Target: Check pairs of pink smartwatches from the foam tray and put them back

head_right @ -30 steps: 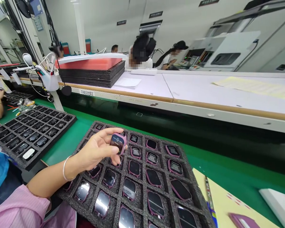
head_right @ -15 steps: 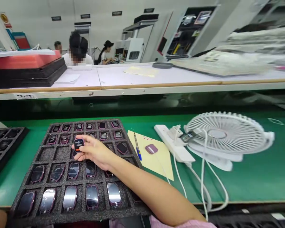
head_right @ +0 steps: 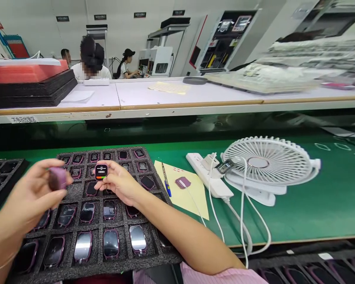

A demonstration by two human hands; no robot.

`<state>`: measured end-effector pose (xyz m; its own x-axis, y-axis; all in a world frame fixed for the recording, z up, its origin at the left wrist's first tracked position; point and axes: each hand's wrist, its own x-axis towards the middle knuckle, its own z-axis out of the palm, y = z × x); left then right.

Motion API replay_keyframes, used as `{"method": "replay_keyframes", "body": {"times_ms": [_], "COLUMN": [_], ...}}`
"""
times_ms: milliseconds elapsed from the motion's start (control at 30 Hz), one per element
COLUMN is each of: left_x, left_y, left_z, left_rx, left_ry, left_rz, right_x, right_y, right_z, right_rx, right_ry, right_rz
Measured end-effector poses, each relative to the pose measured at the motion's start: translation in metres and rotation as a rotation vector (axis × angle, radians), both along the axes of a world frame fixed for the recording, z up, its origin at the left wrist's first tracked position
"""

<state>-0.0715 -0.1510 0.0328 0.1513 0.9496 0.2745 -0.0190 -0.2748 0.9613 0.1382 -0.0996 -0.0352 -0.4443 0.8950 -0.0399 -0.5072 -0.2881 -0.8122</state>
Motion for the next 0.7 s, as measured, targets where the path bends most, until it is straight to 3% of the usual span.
{"method": "replay_keyframes", "body": {"times_ms": [133, 233, 700], "left_x": [0.014, 0.017, 0.015], "left_y": [0.023, 0.028, 0.023], "left_z": [-0.030, -0.046, -0.055], "left_rx": [-0.145, -0.156, -0.206], "left_ry": [0.034, -0.018, -0.084], "left_rz": [0.033, 0.000, -0.034], "right_x": [0.004, 0.007, 0.006], "right_y": [-0.001, -0.001, -0.008], "right_z": [0.001, 0.001, -0.001], "right_rx": [0.028, 0.047, 0.126], "right_ry": [-0.015, -0.031, -0.064], "right_rz": [-0.016, -0.039, -0.010]}}
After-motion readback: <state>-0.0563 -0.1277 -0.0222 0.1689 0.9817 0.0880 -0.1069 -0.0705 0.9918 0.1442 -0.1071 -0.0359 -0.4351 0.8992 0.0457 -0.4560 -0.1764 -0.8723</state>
